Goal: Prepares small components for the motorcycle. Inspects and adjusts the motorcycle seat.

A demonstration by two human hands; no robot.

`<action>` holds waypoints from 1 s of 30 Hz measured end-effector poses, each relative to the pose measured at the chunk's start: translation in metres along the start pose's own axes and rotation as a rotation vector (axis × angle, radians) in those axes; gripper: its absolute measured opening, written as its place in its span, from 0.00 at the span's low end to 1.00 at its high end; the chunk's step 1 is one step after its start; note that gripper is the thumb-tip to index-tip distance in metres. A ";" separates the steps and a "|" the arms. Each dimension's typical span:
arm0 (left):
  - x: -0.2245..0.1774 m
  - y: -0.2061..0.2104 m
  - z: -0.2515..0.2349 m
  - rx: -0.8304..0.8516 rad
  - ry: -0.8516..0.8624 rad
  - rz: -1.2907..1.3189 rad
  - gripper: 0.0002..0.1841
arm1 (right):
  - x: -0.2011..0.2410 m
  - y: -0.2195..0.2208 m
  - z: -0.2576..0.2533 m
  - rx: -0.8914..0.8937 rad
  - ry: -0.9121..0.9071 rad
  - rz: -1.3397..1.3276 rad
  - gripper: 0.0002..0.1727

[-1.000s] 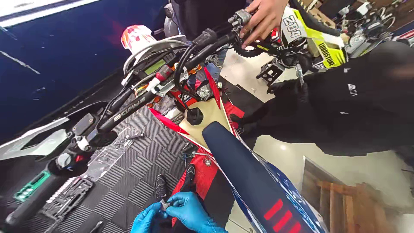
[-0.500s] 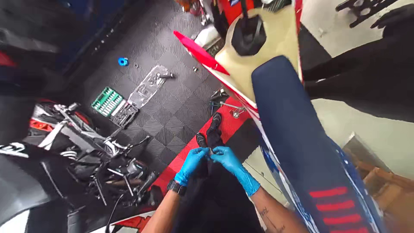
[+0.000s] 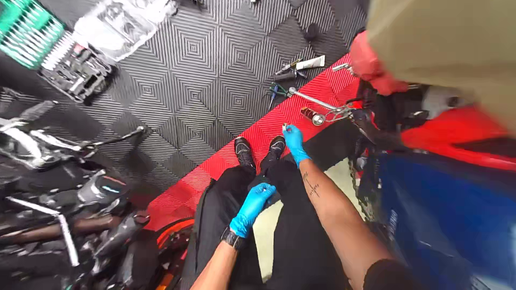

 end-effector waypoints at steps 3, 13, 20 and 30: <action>0.000 -0.003 -0.016 0.083 -0.007 -0.341 0.16 | -0.007 0.025 -0.075 -0.079 0.002 0.157 0.16; -0.049 -0.020 -0.017 0.086 0.262 -0.424 0.13 | -0.014 0.056 -0.204 -0.233 -0.025 0.373 0.16; -0.031 -0.011 -0.018 0.110 0.145 -0.260 0.15 | 0.003 0.022 -0.118 -0.047 0.136 0.380 0.24; -0.059 0.016 0.096 -0.237 0.319 -0.019 0.19 | 0.037 -0.038 0.190 0.284 -0.093 -0.146 0.19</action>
Point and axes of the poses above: each hand's wrist, its own z-axis away from the middle knuckle, its own y-axis out of the palm, x = y × z, the point moved 7 cm from there along -z, towards the middle knuckle, and after that the axes turned 4 degrees about y, right-handed, at the moved point
